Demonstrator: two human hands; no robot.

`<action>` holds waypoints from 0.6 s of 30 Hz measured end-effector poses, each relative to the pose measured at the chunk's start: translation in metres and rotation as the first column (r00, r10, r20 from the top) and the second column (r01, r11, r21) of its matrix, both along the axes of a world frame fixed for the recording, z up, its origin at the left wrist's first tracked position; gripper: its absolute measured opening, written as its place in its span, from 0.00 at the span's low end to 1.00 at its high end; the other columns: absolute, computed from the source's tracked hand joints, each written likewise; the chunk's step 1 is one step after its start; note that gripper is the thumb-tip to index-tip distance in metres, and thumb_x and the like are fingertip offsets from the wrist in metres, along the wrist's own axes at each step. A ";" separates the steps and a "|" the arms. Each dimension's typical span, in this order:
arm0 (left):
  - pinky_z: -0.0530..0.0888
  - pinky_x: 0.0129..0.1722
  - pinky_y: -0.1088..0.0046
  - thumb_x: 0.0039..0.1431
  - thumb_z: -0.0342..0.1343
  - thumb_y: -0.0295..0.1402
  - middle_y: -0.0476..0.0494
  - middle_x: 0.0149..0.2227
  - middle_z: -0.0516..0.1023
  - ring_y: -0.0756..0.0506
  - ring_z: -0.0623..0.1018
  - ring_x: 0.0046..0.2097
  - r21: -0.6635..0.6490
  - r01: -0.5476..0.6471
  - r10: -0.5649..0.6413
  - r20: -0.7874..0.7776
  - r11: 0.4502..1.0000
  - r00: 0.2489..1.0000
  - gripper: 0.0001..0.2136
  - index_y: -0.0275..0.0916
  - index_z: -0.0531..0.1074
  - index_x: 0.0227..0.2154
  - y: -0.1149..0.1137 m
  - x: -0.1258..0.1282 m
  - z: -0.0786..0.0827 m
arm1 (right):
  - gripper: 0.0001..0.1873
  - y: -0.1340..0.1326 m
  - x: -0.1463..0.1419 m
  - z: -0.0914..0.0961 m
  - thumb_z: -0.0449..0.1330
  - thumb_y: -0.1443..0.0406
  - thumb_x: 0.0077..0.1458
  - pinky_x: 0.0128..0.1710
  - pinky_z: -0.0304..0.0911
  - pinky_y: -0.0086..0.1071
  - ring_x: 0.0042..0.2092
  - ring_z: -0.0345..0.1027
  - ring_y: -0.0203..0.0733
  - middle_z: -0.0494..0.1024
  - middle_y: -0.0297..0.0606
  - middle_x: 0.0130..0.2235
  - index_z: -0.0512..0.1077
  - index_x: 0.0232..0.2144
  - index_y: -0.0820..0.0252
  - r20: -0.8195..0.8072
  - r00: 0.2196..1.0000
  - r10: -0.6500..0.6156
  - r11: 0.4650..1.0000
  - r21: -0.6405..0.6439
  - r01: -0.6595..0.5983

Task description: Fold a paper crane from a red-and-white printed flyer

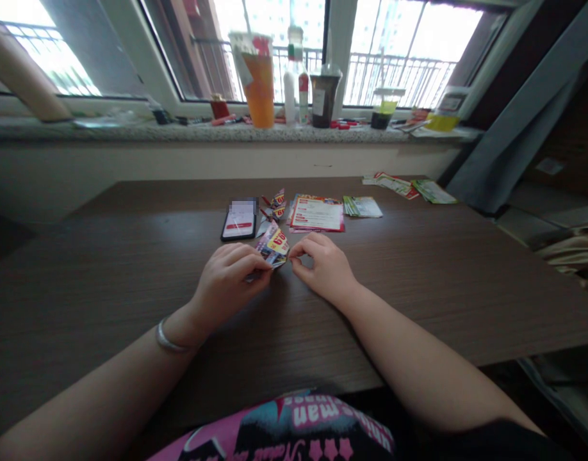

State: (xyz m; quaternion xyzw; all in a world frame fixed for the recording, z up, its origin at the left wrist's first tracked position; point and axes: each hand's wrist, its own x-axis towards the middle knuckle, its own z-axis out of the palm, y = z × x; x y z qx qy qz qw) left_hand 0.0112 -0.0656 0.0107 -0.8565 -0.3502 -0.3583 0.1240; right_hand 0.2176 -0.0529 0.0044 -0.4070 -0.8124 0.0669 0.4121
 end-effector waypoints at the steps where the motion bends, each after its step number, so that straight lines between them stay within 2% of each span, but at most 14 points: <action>1: 0.68 0.38 0.69 0.57 0.56 0.29 0.49 0.29 0.74 0.48 0.72 0.34 -0.003 0.002 -0.002 -0.004 1.000 1.000 0.04 0.40 0.69 0.27 0.000 0.000 0.000 | 0.05 0.000 0.000 0.000 0.58 0.71 0.51 0.41 0.64 0.33 0.38 0.68 0.40 0.74 0.35 0.32 0.71 0.28 0.57 -0.010 1.000 -0.003 1.000 -0.002 0.003; 7: 0.68 0.39 0.69 0.59 0.54 0.30 0.48 0.30 0.75 0.47 0.73 0.35 -0.023 0.004 -0.005 -0.025 1.000 1.000 0.05 0.40 0.69 0.27 0.000 0.000 -0.002 | 0.05 -0.006 -0.003 0.002 0.60 0.70 0.49 0.42 0.64 0.34 0.40 0.68 0.40 0.75 0.35 0.34 0.71 0.30 0.56 0.059 0.996 0.063 0.998 -0.008 -0.063; 13: 0.68 0.38 0.69 0.59 0.54 0.31 0.48 0.29 0.75 0.47 0.73 0.34 -0.048 0.012 -0.013 -0.017 0.999 1.000 0.06 0.40 0.70 0.26 0.002 -0.001 -0.003 | 0.04 -0.002 -0.003 -0.003 0.60 0.70 0.51 0.40 0.63 0.32 0.38 0.68 0.40 0.75 0.34 0.32 0.72 0.29 0.56 0.086 0.996 0.007 0.999 -0.039 -0.004; 18: 0.69 0.39 0.69 0.59 0.55 0.32 0.47 0.30 0.76 0.47 0.74 0.35 -0.088 0.040 -0.040 -0.002 0.995 0.999 0.05 0.40 0.73 0.28 0.005 -0.002 -0.003 | 0.04 0.001 -0.001 -0.003 0.59 0.70 0.51 0.40 0.63 0.32 0.38 0.69 0.40 0.76 0.34 0.32 0.72 0.27 0.56 0.113 0.993 0.013 0.999 -0.034 -0.009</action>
